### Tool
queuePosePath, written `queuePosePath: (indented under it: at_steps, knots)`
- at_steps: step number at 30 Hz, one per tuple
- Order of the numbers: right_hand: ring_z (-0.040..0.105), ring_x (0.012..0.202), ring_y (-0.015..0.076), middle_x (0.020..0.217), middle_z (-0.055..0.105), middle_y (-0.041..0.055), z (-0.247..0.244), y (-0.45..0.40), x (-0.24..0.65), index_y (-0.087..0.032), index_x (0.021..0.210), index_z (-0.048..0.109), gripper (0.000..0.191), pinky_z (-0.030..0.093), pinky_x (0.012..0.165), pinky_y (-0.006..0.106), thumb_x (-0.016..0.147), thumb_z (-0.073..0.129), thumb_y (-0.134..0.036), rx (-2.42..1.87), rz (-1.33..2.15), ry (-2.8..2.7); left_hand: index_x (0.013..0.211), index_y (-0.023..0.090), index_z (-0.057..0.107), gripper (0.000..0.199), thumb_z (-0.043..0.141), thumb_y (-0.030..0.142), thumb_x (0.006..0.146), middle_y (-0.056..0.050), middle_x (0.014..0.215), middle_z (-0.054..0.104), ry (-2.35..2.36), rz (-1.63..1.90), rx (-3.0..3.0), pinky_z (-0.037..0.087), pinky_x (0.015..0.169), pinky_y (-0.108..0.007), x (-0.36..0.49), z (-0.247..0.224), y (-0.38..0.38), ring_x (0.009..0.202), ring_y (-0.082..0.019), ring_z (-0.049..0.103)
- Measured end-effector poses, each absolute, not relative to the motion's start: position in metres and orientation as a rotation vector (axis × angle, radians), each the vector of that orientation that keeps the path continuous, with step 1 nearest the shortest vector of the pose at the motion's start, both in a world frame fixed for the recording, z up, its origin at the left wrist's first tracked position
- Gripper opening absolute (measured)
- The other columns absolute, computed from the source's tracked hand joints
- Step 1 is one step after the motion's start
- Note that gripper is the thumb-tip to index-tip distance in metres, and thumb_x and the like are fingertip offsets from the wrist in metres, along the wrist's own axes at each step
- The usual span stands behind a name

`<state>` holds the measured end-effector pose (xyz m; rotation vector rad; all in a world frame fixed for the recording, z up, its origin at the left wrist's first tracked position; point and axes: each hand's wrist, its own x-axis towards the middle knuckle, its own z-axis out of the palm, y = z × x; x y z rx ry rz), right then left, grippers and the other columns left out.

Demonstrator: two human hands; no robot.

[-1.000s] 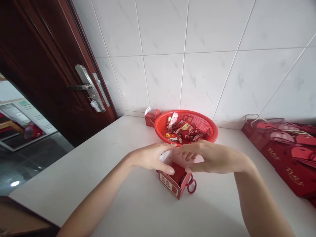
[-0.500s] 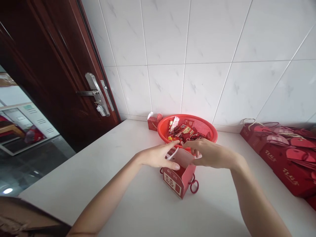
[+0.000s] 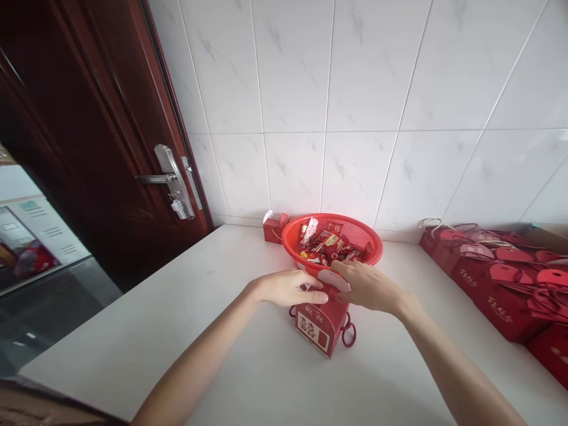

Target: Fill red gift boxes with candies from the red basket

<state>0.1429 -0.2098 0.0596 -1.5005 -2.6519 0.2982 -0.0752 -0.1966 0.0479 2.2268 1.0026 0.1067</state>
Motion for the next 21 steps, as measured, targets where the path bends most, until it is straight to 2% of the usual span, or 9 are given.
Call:
queuePosePath:
  at_steps: [4,7,9,10,12,14,18,21]
  knots:
    - [0.057,0.079,0.0191,0.086,0.058,0.0026,0.049,-0.217,0.144,-0.022,0.094,0.055,0.013,0.034,0.060,0.027,0.083,0.060,-0.017,-1.408,0.182,-2.650,0.087,0.018,0.067,0.052,0.046,0.065,0.094,0.000,0.079,0.060,1.024,0.110,2.144,0.040,0.065,-0.026,-0.071,0.043,-0.193,0.073,-0.015,0.054]
    - [0.058,0.083,0.0195,0.092,0.059,0.0039,0.047,-0.222,0.144,-0.024,0.104,0.061,0.021,0.037,0.061,0.028,0.086,0.057,-0.013,-1.294,0.129,-2.657,0.087,0.018,0.067,0.062,0.042,0.075,0.090,-0.001,0.080,0.061,1.047,0.080,2.094,0.043,0.067,-0.028,-0.073,0.044,-0.189,0.075,-0.017,0.057]
    - [0.058,0.083,0.0193,0.094,0.060,0.0047,0.046,-0.224,0.144,-0.023,0.109,0.062,0.024,0.039,0.063,0.028,0.088,0.056,-0.014,-1.311,0.174,-2.616,0.092,0.018,0.069,0.065,0.043,0.078,0.087,-0.002,0.088,0.066,0.966,0.028,2.108,0.046,0.073,-0.029,-0.078,0.048,-0.188,0.083,-0.019,0.061]
    - [0.058,0.083,0.0191,0.094,0.061,0.0051,0.046,-0.225,0.145,-0.022,0.109,0.062,0.024,0.040,0.063,0.028,0.087,0.057,-0.015,-1.337,0.207,-2.590,0.099,0.020,0.070,0.064,0.047,0.078,0.086,-0.003,0.098,0.069,0.909,0.003,2.109,0.048,0.078,-0.029,-0.081,0.050,-0.187,0.092,-0.021,0.063]
    - [0.057,0.081,0.0182,0.097,0.061,0.0059,0.045,-0.225,0.145,-0.020,0.108,0.062,0.023,0.041,0.064,0.028,0.086,0.059,-0.014,-1.390,0.270,-2.533,0.120,0.024,0.067,0.061,0.061,0.071,0.082,-0.004,0.123,0.068,0.821,-0.035,2.094,0.049,0.089,-0.030,-0.086,0.052,-0.186,0.110,-0.023,0.062]
    - [0.057,0.080,0.0171,0.099,0.062,0.0064,0.043,-0.225,0.145,-0.018,0.107,0.062,0.024,0.041,0.065,0.028,0.084,0.061,-0.013,-1.389,0.309,-2.501,0.134,0.027,0.061,0.064,0.071,0.061,0.080,-0.005,0.137,0.063,0.804,-0.050,2.083,0.048,0.096,-0.031,-0.088,0.053,-0.185,0.119,-0.024,0.061]
    - [0.057,0.076,0.0159,0.099,0.063,0.0069,0.036,-0.222,0.146,-0.017,0.099,0.063,0.015,0.042,0.065,0.027,0.084,0.061,-0.013,-1.341,0.368,-2.465,0.141,0.027,0.055,0.062,0.070,0.048,0.085,-0.005,0.138,0.063,0.821,-0.003,2.150,0.049,0.097,-0.031,-0.084,0.050,-0.185,0.117,-0.024,0.063]
    - [0.059,0.078,0.0171,0.099,0.066,0.0068,0.033,-0.219,0.148,-0.018,0.096,0.064,0.013,0.044,0.067,0.028,0.084,0.060,-0.013,-1.290,0.447,-2.442,0.141,0.027,0.055,0.060,0.069,0.047,0.086,-0.004,0.140,0.062,0.848,-0.001,2.185,0.049,0.096,-0.030,-0.080,0.048,-0.187,0.117,-0.024,0.063]
